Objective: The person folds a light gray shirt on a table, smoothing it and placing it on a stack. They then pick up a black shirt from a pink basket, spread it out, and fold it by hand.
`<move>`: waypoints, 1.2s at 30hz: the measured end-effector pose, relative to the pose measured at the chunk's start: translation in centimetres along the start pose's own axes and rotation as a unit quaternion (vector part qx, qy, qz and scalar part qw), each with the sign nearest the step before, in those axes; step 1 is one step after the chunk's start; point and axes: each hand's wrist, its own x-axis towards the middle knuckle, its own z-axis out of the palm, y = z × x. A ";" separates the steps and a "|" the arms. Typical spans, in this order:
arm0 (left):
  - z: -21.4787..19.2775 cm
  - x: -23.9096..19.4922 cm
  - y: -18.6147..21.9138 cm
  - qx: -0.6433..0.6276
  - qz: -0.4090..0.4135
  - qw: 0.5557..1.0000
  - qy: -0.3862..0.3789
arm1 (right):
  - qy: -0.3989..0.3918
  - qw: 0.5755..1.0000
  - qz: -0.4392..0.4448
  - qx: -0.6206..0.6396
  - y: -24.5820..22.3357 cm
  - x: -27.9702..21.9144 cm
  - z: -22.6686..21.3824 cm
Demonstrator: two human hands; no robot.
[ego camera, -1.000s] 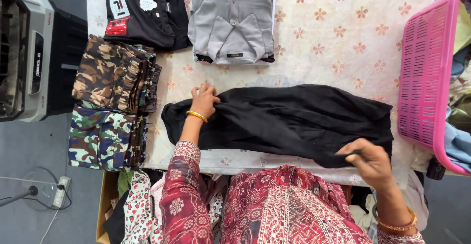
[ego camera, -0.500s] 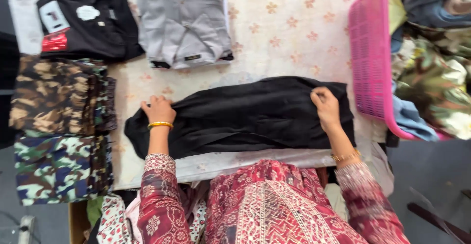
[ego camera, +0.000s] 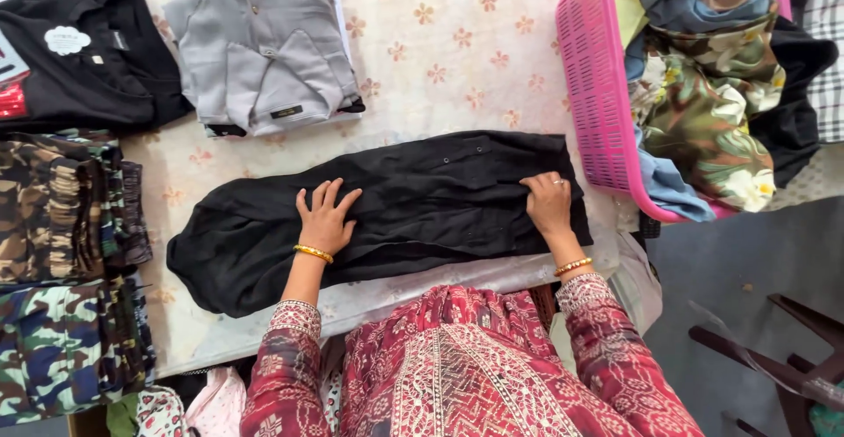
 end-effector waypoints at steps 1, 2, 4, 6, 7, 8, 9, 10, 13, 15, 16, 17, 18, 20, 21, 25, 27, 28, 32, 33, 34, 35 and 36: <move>0.5 -0.1 0.1 0.000 0.003 1.000 -0.001 | 0.000 1.000 0.003 0.000 0.2 0.2 -0.4; 0.9 -0.1 0.1 -0.004 -0.001 1.000 0.007 | 0.024 1.000 0.004 0.002 0.3 0.4 -0.8; 1.8 -0.3 0.0 -0.007 -0.004 1.000 0.016 | 0.050 0.999 0.006 0.005 0.6 0.6 -1.5; 2.7 -0.5 -0.2 0.022 0.023 0.999 0.043 | 0.083 0.996 0.001 0.034 0.9 0.4 -2.2; 2.7 -0.5 -0.3 0.022 0.024 0.998 0.044 | 0.084 0.996 0.001 0.033 1.1 0.1 -2.5; 2.7 -0.5 -0.5 0.023 0.027 0.998 0.049 | 0.080 0.996 0.003 0.046 1.2 -0.2 -2.7; 2.8 -0.6 -0.6 0.025 0.030 0.998 0.054 | 0.076 0.995 0.003 0.058 1.4 -0.4 -3.0; 2.6 -0.6 -0.6 0.024 0.030 0.998 0.055 | 0.077 0.995 0.003 0.057 1.5 -0.8 -3.3; 1.2 -0.8 -0.5 0.024 0.049 0.997 0.056 | 0.074 0.996 -0.002 0.057 1.5 -2.0 -4.2; -0.2 -1.0 0.1 0.007 0.055 0.998 0.038 | 0.081 0.995 -0.014 0.057 1.3 -3.0 -5.1; -0.4 -1.3 0.3 0.007 0.056 0.998 0.038 | 0.082 0.995 -0.014 0.057 1.4 -3.7 -5.0; -0.5 -1.6 0.5 0.006 0.058 0.998 0.025 | 0.072 0.996 -0.010 0.056 1.4 -4.5 -4.9; -0.7 -1.9 0.6 0.006 0.060 0.998 0.011 | 0.062 0.996 -0.006 0.056 1.4 -5.3 -4.7; -0.1 -2.4 0.7 0.013 0.059 0.998 -0.006 | 0.036 0.998 -0.001 0.048 0.8 -5.9 -4.5; 0.3 -2.6 0.8 0.020 0.057 0.998 -0.023 | 0.009 0.999 0.003 0.039 0.6 -6.2 -4.4; 0.0 -2.7 1.7 -0.001 0.032 0.999 -0.016 | 0.019 0.997 0.009 0.075 -0.7 -4.9 -2.7; -0.1 -2.8 1.9 -0.060 -0.003 0.998 0.012 | 0.045 0.969 0.083 0.229 -1.4 -3.7 -1.0; 0.2 -3.0 1.9 -0.059 -0.001 0.998 0.011 | 0.046 0.968 0.086 0.230 -2.0 -2.9 0.4; 2.2 -3.3 1.9 -0.027 -0.044 0.998 0.041 | -0.008 0.903 0.271 0.334 -5.2 1.0 2.9; 2.8 -3.5 1.8 -0.003 -0.053 0.997 0.047 | -0.020 0.901 0.310 0.303 -6.3 1.9 2.7; 2.9 -3.5 1.9 -0.001 -0.054 0.997 0.048 | -0.020 0.900 0.309 0.305 -6.3 2.1 3.1; 2.9 -3.6 2.0 0.007 -0.066 0.997 0.039 | -0.035 0.892 0.318 0.318 -6.3 2.2 3.5; 3.0 -3.7 2.1 0.016 -0.079 0.996 0.030 | -0.049 0.884 0.326 0.332 -6.4 2.3 3.8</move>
